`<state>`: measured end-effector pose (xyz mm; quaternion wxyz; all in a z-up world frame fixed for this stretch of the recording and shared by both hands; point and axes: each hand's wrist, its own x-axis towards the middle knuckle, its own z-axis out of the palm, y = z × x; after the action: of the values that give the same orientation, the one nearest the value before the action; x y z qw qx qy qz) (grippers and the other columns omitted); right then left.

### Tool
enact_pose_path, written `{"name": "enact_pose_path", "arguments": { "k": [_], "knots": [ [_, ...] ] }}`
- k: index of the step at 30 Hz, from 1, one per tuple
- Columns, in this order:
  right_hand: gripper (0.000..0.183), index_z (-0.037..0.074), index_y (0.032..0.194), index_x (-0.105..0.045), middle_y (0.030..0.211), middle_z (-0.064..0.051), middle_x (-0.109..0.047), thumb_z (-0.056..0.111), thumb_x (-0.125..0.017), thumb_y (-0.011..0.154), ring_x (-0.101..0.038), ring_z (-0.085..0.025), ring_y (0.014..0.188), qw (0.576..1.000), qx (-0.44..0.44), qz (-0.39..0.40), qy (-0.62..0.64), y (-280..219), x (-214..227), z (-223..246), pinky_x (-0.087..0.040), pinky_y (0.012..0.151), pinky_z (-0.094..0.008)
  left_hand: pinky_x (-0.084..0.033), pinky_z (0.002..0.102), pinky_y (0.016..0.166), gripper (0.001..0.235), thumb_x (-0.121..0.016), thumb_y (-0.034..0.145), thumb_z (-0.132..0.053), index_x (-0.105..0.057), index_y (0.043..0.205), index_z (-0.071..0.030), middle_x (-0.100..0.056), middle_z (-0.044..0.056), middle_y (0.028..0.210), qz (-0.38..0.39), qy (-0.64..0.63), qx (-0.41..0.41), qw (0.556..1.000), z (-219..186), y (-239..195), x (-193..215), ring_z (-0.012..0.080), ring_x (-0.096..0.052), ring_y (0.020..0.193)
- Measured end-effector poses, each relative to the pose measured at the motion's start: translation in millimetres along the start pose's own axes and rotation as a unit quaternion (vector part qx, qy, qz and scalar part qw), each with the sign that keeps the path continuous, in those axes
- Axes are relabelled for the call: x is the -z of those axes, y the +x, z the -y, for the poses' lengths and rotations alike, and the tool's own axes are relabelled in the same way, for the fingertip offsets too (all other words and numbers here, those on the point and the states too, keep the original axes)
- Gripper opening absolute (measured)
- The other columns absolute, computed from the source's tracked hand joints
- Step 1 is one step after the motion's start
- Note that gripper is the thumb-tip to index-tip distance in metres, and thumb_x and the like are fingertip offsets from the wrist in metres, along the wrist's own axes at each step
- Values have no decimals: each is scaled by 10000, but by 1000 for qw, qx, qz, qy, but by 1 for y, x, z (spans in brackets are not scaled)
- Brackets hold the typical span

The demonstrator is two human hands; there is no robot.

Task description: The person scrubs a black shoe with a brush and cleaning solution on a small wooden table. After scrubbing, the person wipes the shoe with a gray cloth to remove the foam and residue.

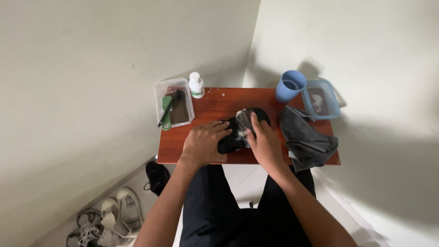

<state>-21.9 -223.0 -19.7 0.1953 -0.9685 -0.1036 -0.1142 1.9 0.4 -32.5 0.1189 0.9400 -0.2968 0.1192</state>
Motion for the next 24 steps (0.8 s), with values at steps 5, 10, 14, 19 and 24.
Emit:
{"name": "enact_pose_path", "arguments": {
  "k": [5,10,14,19,24],
  "knots": [
    [610,116,1610,-351,1265,-246,-611,371,-412,1060,-700,-383,974,992,-78,54,81,-55,0,-9,-614,613,-399,-503,326,988,647,-651,571,-515,-735,1191,-352,-709,-129,1300,-1,-2,9,1000,-4,-2,8,131,-617,1272],
    [615,130,1617,-328,1293,-254,-595,396,-390,1066,-696,-399,1013,991,-96,58,72,-31,4,-4,-629,631,-410,-514,361,983,690,-658,552,-515,-735,1215,-336,-696,-114,1333,18,-6,0,1000,-5,0,9,151,-610,1286],
    [595,99,1609,-353,1234,-231,-617,386,-353,1088,-703,-339,901,995,-71,68,27,21,-2,2,-584,549,-382,-490,380,1019,687,-625,570,-571,-718,1217,-360,-678,-123,1355,29,11,1,1000,-2,1,7,133,-581,1315],
    [581,72,1606,-342,1232,-221,-610,365,-344,1104,-699,-319,932,995,-52,87,12,43,3,6,-578,548,-346,-468,400,1053,698,-617,588,-568,-691,1254,-372,-651,-128,1391,44,21,4,999,-3,1,9,126,-552,1348],
    [600,62,1613,-330,1204,-252,-613,360,-356,1093,-694,-363,904,994,-58,87,30,3,9,1,-587,547,-377,-475,412,1045,713,-617,581,-545,-700,1260,-346,-659,-108,1388,60,6,4,998,-3,2,11,143,-549,1359]
  ]
}}
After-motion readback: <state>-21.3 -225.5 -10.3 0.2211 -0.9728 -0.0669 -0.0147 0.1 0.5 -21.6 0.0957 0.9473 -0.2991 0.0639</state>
